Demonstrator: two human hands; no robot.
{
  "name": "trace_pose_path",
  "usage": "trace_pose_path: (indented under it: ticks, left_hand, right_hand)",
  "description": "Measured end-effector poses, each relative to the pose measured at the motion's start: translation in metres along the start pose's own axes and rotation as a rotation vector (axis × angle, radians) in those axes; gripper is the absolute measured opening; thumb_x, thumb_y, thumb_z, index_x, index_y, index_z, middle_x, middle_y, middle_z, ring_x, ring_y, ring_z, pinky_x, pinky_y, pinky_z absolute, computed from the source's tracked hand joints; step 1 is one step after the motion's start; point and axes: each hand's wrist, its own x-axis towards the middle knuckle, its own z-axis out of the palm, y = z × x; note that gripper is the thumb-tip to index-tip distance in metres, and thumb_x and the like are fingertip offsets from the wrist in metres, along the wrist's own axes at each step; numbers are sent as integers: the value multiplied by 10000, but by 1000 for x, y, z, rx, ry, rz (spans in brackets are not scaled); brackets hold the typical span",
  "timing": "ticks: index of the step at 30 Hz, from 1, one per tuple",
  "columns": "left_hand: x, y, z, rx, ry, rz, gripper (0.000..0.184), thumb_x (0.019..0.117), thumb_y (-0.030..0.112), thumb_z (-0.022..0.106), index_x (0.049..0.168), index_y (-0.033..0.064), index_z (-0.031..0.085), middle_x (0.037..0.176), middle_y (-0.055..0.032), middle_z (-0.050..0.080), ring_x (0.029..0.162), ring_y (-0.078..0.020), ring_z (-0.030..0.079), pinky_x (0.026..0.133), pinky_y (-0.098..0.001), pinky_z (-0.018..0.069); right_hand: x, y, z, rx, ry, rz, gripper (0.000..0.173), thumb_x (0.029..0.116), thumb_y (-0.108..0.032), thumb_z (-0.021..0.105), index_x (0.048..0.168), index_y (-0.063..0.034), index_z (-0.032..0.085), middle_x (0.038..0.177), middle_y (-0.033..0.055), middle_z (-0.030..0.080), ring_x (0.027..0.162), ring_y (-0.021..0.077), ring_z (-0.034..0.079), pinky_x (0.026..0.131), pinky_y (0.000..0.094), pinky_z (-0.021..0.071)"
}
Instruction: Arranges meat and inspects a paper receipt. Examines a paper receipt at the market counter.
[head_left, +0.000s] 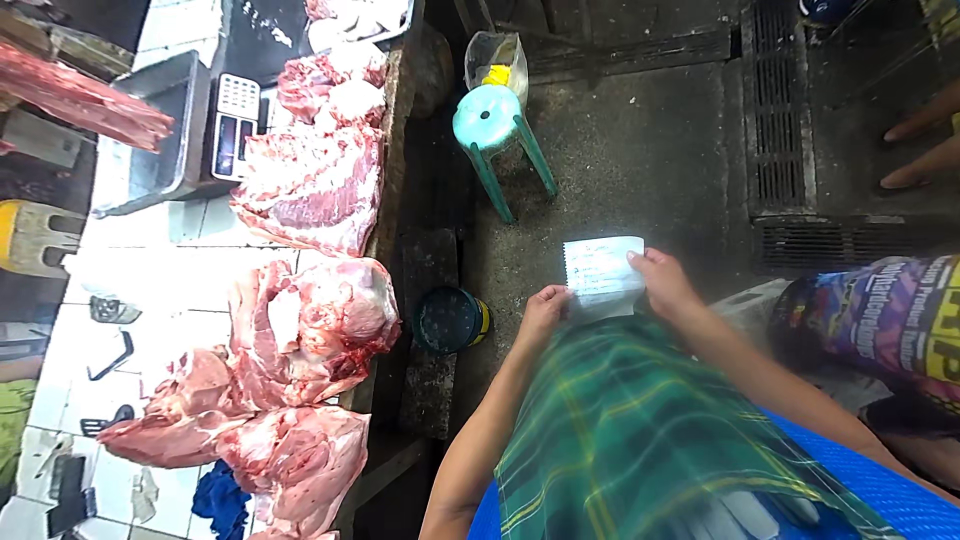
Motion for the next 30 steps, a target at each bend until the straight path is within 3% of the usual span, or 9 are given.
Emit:
trace_pose_path:
  ticks: [17,23,30]
  left_hand:
    - [8,-5,-1,-23,16,-40,209,1051,193,581,1103,7,661,859,-75,676,736,-147,648,725,-324,578]
    - [10,-6,-1,-61,33,-65,244,1036,135,586,1233,-7,616,963,-119,697,801,-182,686,772,-349,597]
    - [6,-10,-8,-63,25,-27,229,1002,141,645,1168,-16,649,965,-106,708,823,-179,693,769,-350,602]
  right_hand:
    - [-3,2,-1,-57,-1,2,331,1040,-377,606,1154,-73,670,1003,91,722,903,189,705,832,419,593]
    - [6,7,-1,-41,21,2,293,1037,-336,622,1099,-55,681,949,99,723,873,190,705,819,411,594]
    - [11,-8,18,-98,11,-22,251,1037,-268,623,1055,-30,700,911,97,722,849,178,704,803,385,597]
